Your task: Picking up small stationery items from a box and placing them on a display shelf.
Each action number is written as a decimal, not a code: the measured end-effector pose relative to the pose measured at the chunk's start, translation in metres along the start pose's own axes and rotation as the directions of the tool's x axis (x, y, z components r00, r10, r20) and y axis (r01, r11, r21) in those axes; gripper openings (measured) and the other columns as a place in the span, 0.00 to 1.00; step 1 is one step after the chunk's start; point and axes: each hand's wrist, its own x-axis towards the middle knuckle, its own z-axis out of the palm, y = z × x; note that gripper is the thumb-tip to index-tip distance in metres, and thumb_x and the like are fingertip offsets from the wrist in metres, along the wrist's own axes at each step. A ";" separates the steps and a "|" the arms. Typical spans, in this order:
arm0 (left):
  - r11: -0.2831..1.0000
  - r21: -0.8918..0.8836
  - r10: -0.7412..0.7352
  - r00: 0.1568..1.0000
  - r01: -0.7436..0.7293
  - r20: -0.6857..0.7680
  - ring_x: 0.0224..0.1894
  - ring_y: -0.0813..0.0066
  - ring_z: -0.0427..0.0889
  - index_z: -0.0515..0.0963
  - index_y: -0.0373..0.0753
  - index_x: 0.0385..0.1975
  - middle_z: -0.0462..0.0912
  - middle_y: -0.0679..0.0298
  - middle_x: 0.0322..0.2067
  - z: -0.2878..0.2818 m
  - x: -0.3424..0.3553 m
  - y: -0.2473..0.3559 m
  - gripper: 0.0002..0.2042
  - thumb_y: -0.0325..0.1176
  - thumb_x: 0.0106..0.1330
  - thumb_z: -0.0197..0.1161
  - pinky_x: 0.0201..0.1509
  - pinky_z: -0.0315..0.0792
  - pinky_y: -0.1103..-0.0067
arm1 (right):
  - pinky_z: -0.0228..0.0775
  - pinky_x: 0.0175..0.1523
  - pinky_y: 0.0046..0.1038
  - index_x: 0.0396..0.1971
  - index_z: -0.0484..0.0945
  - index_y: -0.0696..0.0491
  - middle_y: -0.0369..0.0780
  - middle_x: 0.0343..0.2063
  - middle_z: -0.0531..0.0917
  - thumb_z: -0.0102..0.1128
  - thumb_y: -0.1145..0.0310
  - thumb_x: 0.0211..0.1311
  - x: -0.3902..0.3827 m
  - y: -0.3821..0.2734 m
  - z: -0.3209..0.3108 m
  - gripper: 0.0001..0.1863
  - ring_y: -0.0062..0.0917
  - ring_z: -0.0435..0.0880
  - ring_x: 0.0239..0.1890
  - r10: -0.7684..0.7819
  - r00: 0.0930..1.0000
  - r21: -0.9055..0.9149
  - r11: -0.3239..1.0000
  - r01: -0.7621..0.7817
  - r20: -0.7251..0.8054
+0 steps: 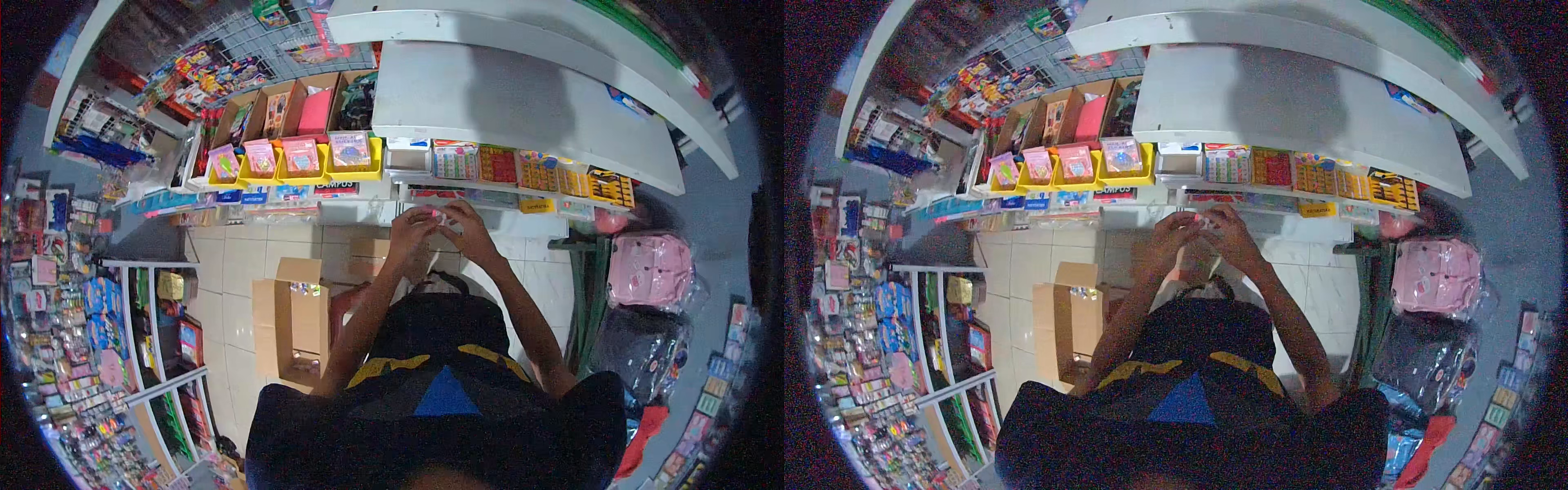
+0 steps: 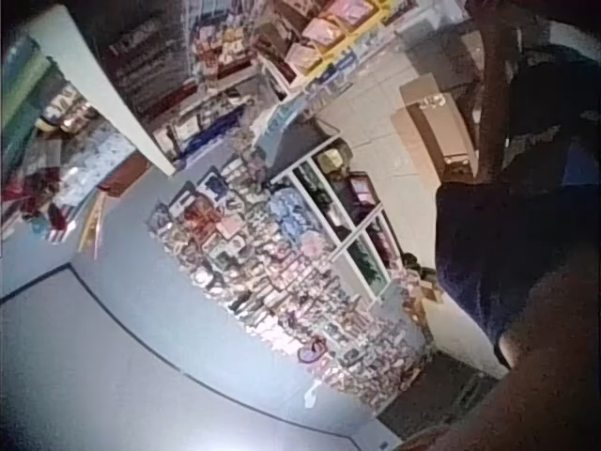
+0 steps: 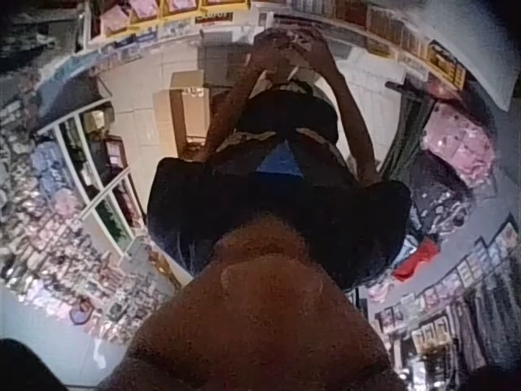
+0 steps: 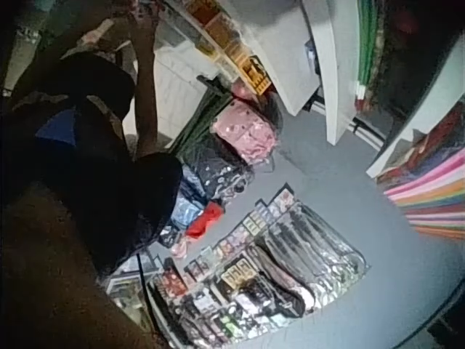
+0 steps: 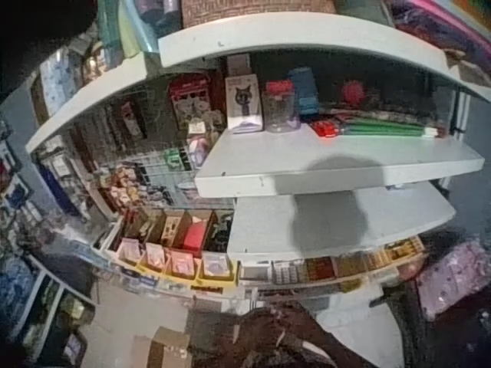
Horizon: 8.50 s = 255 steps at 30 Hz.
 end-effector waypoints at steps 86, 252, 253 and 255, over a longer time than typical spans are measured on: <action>0.916 -0.010 -0.198 0.429 0.402 -0.882 0.34 0.62 0.80 0.72 0.36 0.42 0.80 0.52 0.31 -0.135 -0.358 -0.268 0.15 0.35 0.56 0.57 0.38 0.72 0.73 | 0.69 0.35 0.28 0.31 0.77 0.56 0.42 0.25 0.79 0.55 0.65 0.49 -0.073 0.184 0.259 0.12 0.26 0.79 0.29 0.232 0.275 -0.258 0.964 0.064 0.933; 0.796 -0.460 -0.067 0.698 -0.393 -0.713 0.31 0.84 0.75 0.75 0.38 0.35 0.78 0.69 0.29 -0.256 -0.351 -0.081 0.10 0.34 0.56 0.61 0.34 0.68 0.87 | 0.69 0.44 0.28 0.41 0.72 0.56 0.45 0.38 0.77 0.61 0.70 0.47 -0.056 -0.233 0.340 0.19 0.36 0.77 0.39 -0.537 0.449 0.367 0.834 0.412 0.715; 0.797 -0.457 -0.077 0.684 -0.395 -0.725 0.31 0.84 0.75 0.75 0.38 0.35 0.78 0.69 0.29 -0.256 -0.351 -0.082 0.10 0.34 0.56 0.61 0.34 0.68 0.87 | 0.69 0.43 0.28 0.41 0.72 0.57 0.45 0.38 0.77 0.62 0.70 0.47 -0.057 -0.233 0.338 0.19 0.36 0.77 0.39 -0.484 0.465 0.313 0.862 0.398 0.741; 0.850 -0.429 -0.086 0.722 -0.306 -0.686 0.31 0.83 0.76 0.76 0.36 0.35 0.79 0.68 0.29 -0.257 -0.349 -0.083 0.09 0.32 0.56 0.61 0.34 0.68 0.86 | 0.69 0.43 0.29 0.41 0.72 0.57 0.46 0.37 0.77 0.62 0.69 0.46 -0.058 -0.230 0.337 0.20 0.36 0.77 0.38 -0.400 0.457 0.273 0.907 0.321 0.794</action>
